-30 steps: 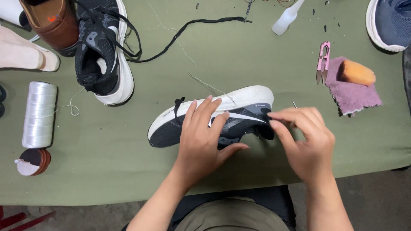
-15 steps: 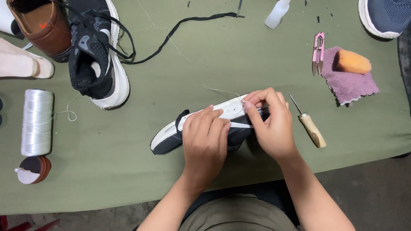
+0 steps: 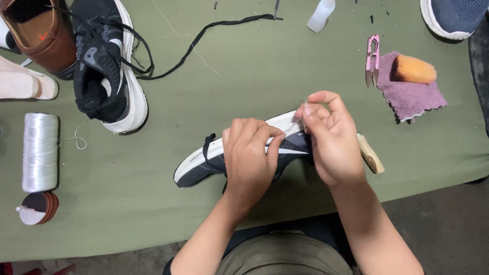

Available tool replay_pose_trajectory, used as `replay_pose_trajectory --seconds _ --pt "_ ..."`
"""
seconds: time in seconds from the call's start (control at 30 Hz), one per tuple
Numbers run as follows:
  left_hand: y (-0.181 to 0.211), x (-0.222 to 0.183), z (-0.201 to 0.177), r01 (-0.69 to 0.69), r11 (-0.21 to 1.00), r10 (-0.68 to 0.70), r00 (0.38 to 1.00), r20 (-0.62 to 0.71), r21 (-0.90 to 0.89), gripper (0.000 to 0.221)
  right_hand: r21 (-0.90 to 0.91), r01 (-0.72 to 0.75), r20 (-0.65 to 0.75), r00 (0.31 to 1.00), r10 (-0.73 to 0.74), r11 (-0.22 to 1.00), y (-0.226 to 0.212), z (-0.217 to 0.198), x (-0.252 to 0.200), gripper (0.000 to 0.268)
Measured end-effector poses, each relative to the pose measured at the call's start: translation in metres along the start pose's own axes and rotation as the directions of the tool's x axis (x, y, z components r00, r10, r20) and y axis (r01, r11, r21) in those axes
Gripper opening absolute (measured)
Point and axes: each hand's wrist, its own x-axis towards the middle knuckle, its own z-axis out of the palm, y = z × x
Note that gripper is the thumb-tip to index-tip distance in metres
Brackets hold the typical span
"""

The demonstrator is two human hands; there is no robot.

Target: Hand-sewing the interior lining of a black sneaker using a needle, thread, and an awl at a repair bench.

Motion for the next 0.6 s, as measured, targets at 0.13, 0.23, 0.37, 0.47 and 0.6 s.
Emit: replay_pose_trajectory --seconds 0.13,0.23,0.37,0.47,0.6 --pt "-0.001 0.001 0.002 0.013 1.000 -0.013 1.000 0.000 0.001 0.007 0.196 -0.038 0.009 0.999 0.037 0.980 -0.015 -0.025 0.016 0.025" --pt "-0.001 0.000 0.001 0.012 1.000 -0.012 1.000 0.015 0.003 0.007 0.107 0.069 -0.045 0.997 -0.064 0.992 -0.035 -0.038 0.020 0.020" --pt "-0.003 0.001 0.001 -0.042 0.997 0.042 0.999 0.008 0.072 0.006 -0.728 0.543 0.343 0.817 -0.464 0.418 -0.057 -0.024 0.007 0.022" --pt "-0.004 -0.002 0.002 -0.051 0.995 0.050 0.999 0.008 0.081 0.003 -0.716 0.681 0.639 0.728 -0.247 0.155 -0.044 -0.020 0.005 0.014" --pt "-0.004 -0.002 0.003 -0.064 0.995 0.064 0.998 0.002 0.080 0.005 -0.637 0.770 0.763 0.626 -0.163 -0.025 -0.046 -0.021 0.016 0.016"
